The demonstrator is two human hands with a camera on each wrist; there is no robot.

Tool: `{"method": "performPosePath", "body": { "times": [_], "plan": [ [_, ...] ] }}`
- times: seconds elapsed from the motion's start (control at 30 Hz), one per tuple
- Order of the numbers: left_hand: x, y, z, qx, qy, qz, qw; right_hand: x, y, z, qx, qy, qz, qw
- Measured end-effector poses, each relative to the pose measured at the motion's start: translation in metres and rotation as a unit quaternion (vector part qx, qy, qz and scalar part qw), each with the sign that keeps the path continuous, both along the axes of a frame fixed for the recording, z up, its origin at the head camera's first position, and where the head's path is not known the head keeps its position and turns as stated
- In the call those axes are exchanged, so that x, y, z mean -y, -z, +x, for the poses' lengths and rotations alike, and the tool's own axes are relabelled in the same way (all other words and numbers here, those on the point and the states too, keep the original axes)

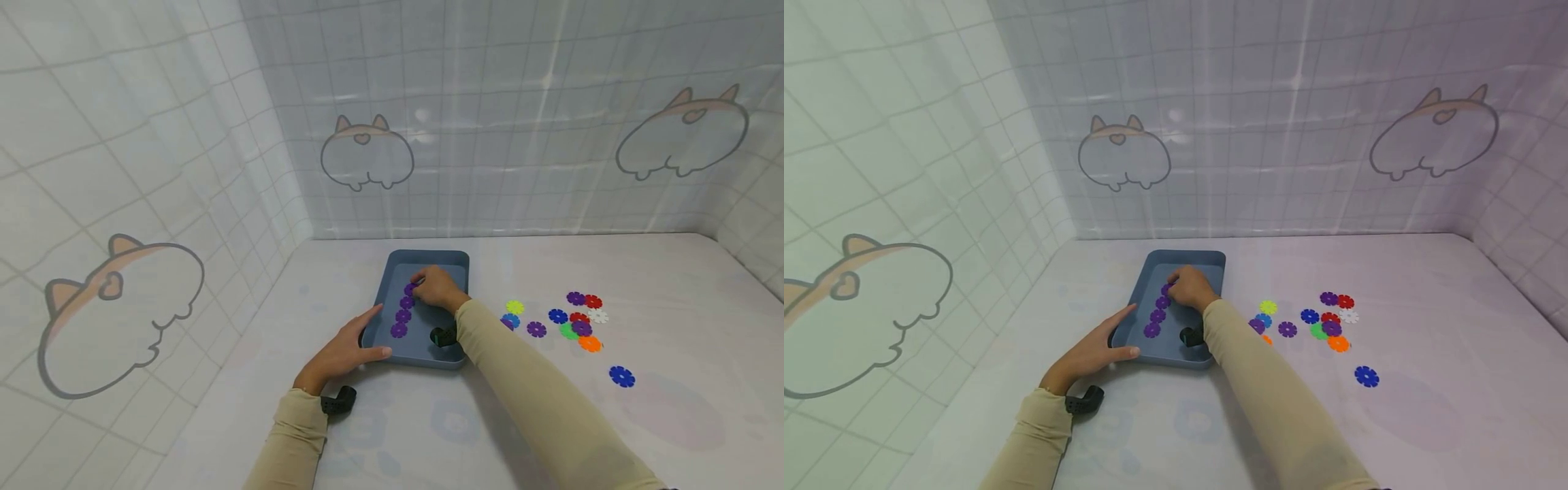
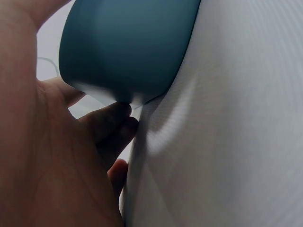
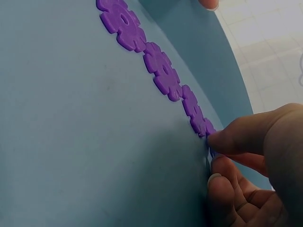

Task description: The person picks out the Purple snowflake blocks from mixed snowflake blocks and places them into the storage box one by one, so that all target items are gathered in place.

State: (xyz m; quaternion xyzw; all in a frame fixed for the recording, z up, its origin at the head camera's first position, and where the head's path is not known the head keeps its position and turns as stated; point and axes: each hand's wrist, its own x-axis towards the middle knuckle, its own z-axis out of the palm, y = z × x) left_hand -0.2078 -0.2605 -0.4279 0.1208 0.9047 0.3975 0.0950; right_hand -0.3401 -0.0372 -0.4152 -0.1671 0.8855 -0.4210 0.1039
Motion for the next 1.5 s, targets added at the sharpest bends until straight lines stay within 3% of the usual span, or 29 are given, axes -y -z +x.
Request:
{"method": "performPosePath", "body": {
  "times": [0.6,1.1,1.5],
  "plan": [
    [-0.003,0.000,0.000,0.000,0.002,0.001,1.0000,-0.001,0.001,0.001,-0.026,-0.002,0.025,0.9993],
    [-0.002,0.004,-0.001,-0.002,0.003,0.005,1.0000,-0.006,0.003,0.001,-0.019,-0.004,0.012,0.9997],
    [0.000,0.005,0.000,-0.003,-0.006,-0.007,0.9999,-0.014,-0.003,0.005,0.028,-0.002,-0.085,0.9959]
  ]
}}
